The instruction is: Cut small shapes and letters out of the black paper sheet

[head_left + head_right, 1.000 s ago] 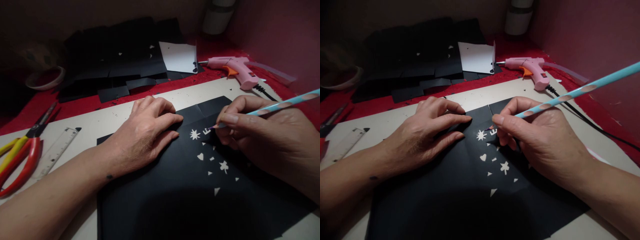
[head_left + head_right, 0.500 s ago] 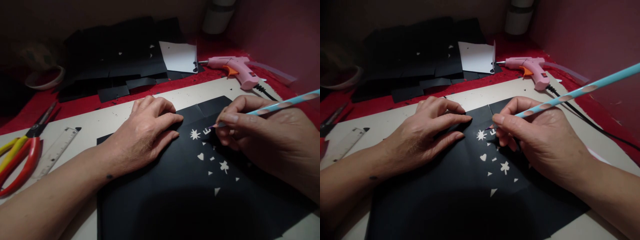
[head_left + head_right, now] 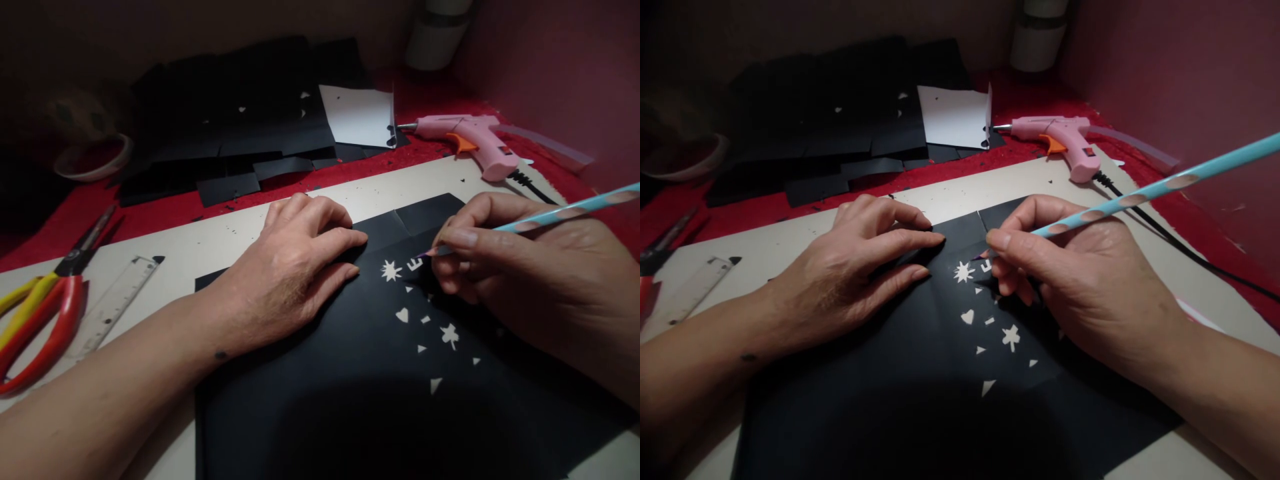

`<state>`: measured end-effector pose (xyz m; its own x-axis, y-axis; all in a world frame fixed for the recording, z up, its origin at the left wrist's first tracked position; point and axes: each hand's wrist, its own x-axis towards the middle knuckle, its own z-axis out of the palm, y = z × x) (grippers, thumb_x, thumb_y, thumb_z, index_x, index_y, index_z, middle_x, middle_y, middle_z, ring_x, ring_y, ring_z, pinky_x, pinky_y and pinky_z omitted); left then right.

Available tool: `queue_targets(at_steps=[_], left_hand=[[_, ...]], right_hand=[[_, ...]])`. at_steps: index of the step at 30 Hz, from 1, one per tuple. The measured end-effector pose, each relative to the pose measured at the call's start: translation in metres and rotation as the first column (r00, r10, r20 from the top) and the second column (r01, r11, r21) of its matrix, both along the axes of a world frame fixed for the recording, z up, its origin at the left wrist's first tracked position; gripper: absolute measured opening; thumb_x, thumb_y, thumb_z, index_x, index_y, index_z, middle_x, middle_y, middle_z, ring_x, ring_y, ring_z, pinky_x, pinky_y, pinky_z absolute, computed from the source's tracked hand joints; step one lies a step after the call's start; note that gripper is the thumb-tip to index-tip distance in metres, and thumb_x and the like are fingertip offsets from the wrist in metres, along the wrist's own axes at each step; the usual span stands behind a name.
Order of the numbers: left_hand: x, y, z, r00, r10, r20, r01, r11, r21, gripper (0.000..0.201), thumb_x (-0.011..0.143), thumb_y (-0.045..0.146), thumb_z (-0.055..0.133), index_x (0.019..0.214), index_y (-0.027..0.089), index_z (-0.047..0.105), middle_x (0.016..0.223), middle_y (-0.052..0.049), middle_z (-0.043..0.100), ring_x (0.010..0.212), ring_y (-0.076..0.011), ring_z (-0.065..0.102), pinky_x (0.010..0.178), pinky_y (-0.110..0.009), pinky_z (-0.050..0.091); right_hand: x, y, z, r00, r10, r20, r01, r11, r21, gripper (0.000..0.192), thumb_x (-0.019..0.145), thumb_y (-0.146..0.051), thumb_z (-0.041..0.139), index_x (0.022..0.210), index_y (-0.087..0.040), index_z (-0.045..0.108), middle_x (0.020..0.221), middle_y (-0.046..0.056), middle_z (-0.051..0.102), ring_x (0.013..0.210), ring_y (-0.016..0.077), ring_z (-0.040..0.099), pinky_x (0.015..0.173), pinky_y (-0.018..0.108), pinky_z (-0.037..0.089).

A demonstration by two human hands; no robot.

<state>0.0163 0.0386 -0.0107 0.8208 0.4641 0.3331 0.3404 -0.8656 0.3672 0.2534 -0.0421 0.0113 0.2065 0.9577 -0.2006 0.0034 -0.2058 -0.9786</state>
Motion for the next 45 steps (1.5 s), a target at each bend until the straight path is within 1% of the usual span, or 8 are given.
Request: queue_targets(at_steps=[7, 12, 19, 24, 29, 32, 39, 45], left_hand=[[0.0004, -0.0008, 0.0017, 1.000, 0.008, -0.015, -0.008, 1.000, 0.007, 0.031, 0.105, 0.027, 0.058, 0.127, 0.011, 0.075, 0.120, -0.016, 0.067, 0.107, -0.0283, 0.057, 0.101, -0.049, 0.044], [0.0000, -0.0010, 0.0016, 1.000, 0.007, -0.013, -0.006, 1.000, 0.010, 0.031, 0.105, 0.027, 0.060, 0.127, 0.012, 0.074, 0.121, -0.015, 0.067, 0.109, -0.0284, 0.058, 0.102, -0.049, 0.044], [-0.0004, -0.0005, 0.0006, 1.000, 0.009, -0.015, -0.009, 1.000, 0.007, 0.031, 0.106, 0.030, 0.059, 0.127, 0.014, 0.074, 0.121, -0.014, 0.067, 0.109, -0.0278, 0.058, 0.104, -0.050, 0.045], [-0.0010, -0.0009, 0.0002, 1.000, 0.013, -0.020, -0.013, 1.000, 0.014, 0.030, 0.106, 0.031, 0.058, 0.128, 0.015, 0.073, 0.121, -0.014, 0.068, 0.109, -0.0274, 0.058, 0.104, -0.051, 0.045], [-0.0010, -0.0004, 0.0004, 1.000, 0.000, -0.005, 0.000, 1.000, 0.007, 0.031, 0.106, 0.029, 0.060, 0.127, 0.012, 0.074, 0.120, -0.015, 0.067, 0.108, -0.0278, 0.057, 0.103, -0.052, 0.045], [-0.0003, 0.0000, 0.0009, 1.000, 0.000, -0.006, 0.000, 1.000, -0.003, 0.032, 0.105, 0.029, 0.060, 0.127, 0.011, 0.075, 0.121, -0.016, 0.067, 0.109, -0.0285, 0.057, 0.104, -0.052, 0.044], [0.0006, -0.0010, 0.0013, 1.000, 0.007, -0.018, -0.007, 1.000, -0.004, 0.031, 0.106, 0.028, 0.058, 0.126, 0.012, 0.075, 0.120, -0.015, 0.067, 0.109, -0.0280, 0.058, 0.104, -0.051, 0.044], [0.0001, -0.0008, 0.0019, 1.000, 0.005, -0.007, -0.005, 1.000, 0.000, 0.031, 0.105, 0.027, 0.059, 0.126, 0.011, 0.076, 0.119, -0.015, 0.067, 0.108, -0.0283, 0.057, 0.103, -0.051, 0.044]], right_hand=[[0.0031, -0.0016, -0.0001, 0.994, 0.043, 0.097, -0.045, 0.999, 0.026, 0.033, 0.072, -0.050, 0.092, 0.065, -0.025, 0.071, 0.059, 0.000, 0.069, 0.049, 0.0113, 0.059, 0.042, 0.022, 0.040], [0.0017, -0.0014, 0.0033, 0.992, 0.055, 0.118, -0.061, 0.997, 0.050, 0.028, 0.071, -0.044, 0.091, 0.063, -0.025, 0.072, 0.052, 0.000, 0.066, 0.045, 0.0100, 0.056, 0.039, 0.021, 0.037], [-0.0008, -0.0014, 0.0048, 0.995, 0.019, 0.102, -0.020, 1.000, 0.009, 0.027, 0.065, -0.042, 0.093, 0.063, -0.026, 0.072, 0.050, 0.001, 0.065, 0.043, 0.0115, 0.054, 0.037, 0.021, 0.035], [-0.0009, -0.0010, 0.0034, 0.993, 0.002, 0.119, -0.003, 1.000, 0.008, 0.027, 0.063, -0.045, 0.094, 0.065, -0.026, 0.074, 0.055, 0.002, 0.067, 0.047, 0.0138, 0.058, 0.040, 0.024, 0.039], [0.0021, -0.0023, 0.0008, 0.981, 0.032, 0.192, -0.036, 0.999, 0.020, 0.021, 0.073, -0.041, 0.087, 0.065, -0.027, 0.073, 0.058, 0.001, 0.067, 0.050, 0.0136, 0.058, 0.041, 0.025, 0.038], [0.0036, -0.0028, -0.0013, 0.981, 0.045, 0.188, -0.052, 0.998, 0.032, 0.024, 0.077, -0.043, 0.085, 0.066, -0.027, 0.070, 0.059, -0.001, 0.066, 0.052, 0.0135, 0.059, 0.042, 0.025, 0.039], [0.0056, -0.0033, -0.0033, 0.987, 0.045, 0.155, -0.049, 0.998, 0.025, 0.034, 0.077, -0.052, 0.088, 0.069, -0.026, 0.068, 0.061, -0.001, 0.065, 0.054, 0.0138, 0.060, 0.043, 0.025, 0.042], [0.0055, -0.0049, -0.0041, 0.992, 0.037, 0.118, -0.041, 0.999, 0.030, 0.036, 0.075, -0.053, 0.090, 0.069, -0.026, 0.068, 0.058, -0.001, 0.066, 0.050, 0.0131, 0.058, 0.042, 0.025, 0.039]])
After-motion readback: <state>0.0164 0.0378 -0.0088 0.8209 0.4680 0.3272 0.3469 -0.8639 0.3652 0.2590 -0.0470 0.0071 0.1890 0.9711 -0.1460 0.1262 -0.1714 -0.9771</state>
